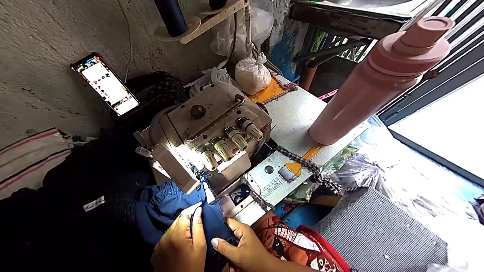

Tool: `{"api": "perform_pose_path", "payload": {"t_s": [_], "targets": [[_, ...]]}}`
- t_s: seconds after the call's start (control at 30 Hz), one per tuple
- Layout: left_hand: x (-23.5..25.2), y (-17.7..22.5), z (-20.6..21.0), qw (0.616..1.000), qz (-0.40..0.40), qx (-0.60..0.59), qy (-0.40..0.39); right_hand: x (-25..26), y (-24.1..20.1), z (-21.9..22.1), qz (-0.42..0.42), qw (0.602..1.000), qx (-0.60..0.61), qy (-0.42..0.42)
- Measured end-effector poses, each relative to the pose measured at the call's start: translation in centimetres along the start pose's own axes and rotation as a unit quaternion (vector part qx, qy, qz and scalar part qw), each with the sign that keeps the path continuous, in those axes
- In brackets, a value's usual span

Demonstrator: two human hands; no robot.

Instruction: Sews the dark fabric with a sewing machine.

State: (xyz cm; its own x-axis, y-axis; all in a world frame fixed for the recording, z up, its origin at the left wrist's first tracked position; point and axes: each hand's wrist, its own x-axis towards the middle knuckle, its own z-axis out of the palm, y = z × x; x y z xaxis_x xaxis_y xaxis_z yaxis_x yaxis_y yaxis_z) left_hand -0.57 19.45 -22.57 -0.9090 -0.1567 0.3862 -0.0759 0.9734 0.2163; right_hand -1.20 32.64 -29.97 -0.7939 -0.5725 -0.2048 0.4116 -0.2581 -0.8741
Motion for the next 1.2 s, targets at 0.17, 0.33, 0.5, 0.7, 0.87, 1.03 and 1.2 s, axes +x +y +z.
{"api": "perform_pose_path", "payload": {"t_s": [0.17, 0.33, 0.5, 0.7, 0.87, 1.03, 1.2], "targets": [[-0.5, 0.4, -1.3, 0.988, 0.097, 0.099, -0.069, -0.5, 1.2, -1.1, 0.021, 1.0, -0.017, 0.001], [0.4, -0.9, -2.3, 0.976, 0.161, 0.069, -0.127, -0.1, 3.3, -2.2, -0.22, 0.958, -0.116, 0.146], [2.5, -3.3, -3.4, 0.956, 0.192, -0.026, -0.221, 1.2, 1.6, -1.3, -0.322, 0.889, -0.292, 0.14], [5.0, -4.3, -3.9, 0.935, 0.195, -0.042, -0.292, -0.1, 2.9, 0.7, -0.299, 0.878, -0.373, 0.018], [3.0, -3.2, -2.4, 0.957, 0.235, 0.009, -0.17, -5.9, 0.8, -1.6, -0.09, 0.983, -0.156, -0.036], [0.7, -1.8, -0.9, 0.975, 0.206, 0.044, -0.071, -1.9, 2.4, -3.7, -0.121, 0.972, -0.201, 0.032], [-0.5, -1.4, -0.3, 0.983, 0.174, 0.05, -0.034, 0.8, 0.1, -1.6, -0.17, 0.961, -0.206, 0.074]]}}
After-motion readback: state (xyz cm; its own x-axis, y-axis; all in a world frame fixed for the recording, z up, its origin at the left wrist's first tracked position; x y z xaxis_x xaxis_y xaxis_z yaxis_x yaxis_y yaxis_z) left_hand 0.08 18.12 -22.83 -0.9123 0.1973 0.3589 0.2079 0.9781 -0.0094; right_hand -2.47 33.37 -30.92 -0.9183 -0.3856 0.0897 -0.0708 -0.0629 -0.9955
